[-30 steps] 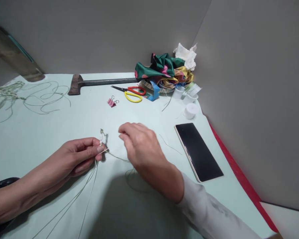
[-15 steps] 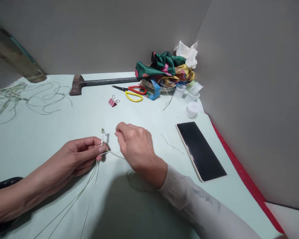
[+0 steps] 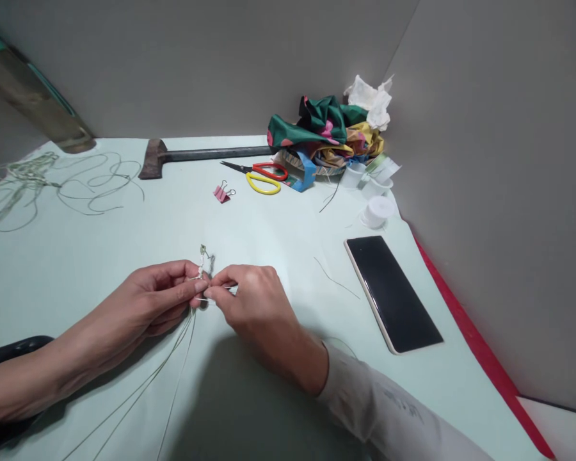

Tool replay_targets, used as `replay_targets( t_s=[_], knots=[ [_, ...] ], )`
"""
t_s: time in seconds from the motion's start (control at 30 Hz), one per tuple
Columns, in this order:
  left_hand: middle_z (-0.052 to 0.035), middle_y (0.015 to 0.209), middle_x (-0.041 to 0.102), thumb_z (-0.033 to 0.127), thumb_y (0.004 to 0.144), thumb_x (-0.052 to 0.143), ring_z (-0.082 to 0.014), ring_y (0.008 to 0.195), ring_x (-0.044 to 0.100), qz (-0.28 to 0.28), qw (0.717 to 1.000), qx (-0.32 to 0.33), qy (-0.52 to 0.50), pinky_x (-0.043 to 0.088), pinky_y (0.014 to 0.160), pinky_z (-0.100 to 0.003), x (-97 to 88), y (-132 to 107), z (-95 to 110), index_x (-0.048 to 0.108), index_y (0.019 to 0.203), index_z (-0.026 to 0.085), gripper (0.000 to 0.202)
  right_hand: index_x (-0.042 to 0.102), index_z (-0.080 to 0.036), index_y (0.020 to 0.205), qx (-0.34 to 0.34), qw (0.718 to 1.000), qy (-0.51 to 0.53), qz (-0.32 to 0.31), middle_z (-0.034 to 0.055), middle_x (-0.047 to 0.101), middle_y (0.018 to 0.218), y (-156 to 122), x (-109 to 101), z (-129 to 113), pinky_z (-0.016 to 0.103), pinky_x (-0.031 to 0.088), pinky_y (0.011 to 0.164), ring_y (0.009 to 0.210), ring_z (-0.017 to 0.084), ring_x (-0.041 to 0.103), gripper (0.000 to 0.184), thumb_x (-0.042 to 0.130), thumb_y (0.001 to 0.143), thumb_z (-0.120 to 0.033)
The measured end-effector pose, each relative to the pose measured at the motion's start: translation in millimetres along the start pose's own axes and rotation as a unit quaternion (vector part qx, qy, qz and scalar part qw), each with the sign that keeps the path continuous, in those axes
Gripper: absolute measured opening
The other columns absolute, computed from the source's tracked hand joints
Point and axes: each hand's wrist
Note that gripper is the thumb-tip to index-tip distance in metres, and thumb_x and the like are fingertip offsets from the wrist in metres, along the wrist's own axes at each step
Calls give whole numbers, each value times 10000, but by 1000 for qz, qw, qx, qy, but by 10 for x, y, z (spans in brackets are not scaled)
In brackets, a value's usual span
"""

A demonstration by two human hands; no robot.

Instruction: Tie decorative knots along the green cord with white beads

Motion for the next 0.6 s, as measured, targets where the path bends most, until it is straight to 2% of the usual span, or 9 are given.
replay_targets(
  t_s=[0.1,0.2,0.3,0.47,0.6],
  knots=[
    [93,514,445,453,744,869,-40,428,241,3,1000,6,16,154,396,-203,5,-9,-12,581,731,180,396,783,-183,801,22,1000,16,5,-2,697,675,37,23,27,272,373,623,629,124,522,172,630,875,-207],
    [63,604,571,481,807,797,-47,430,246,12,999,28,38,157,396,-208,-8,-22,-59,596,921,199,365,747,-179,757,53,997,53,4,5,686,693,75,17,55,264,378,609,643,125,532,152,625,842,-209],
    [53,674,626,480,875,731,-71,464,292,28,995,63,71,188,424,-214,-36,-37,-114,551,1061,238,354,738,-171,761,88,990,108,-20,17,709,741,108,-24,74,254,415,621,679,127,576,141,625,829,-220],
    [10,733,639,424,924,682,-140,661,501,26,983,118,137,353,595,-260,-63,-35,-150,620,891,221,215,732,-163,747,110,980,159,-55,1,676,713,143,-78,95,227,383,579,654,106,534,105,669,808,-220],
    [-16,748,665,423,909,677,-185,737,571,30,977,122,170,408,684,-299,-54,-27,-137,751,883,221,217,724,-161,740,118,976,172,-60,-5,665,702,145,-75,82,224,369,572,645,100,518,97,664,812,-186]
  ],
)
Point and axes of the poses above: each hand's wrist, its own y-axis towards the middle knuckle, its own x-axis out of the palm, z = x × y
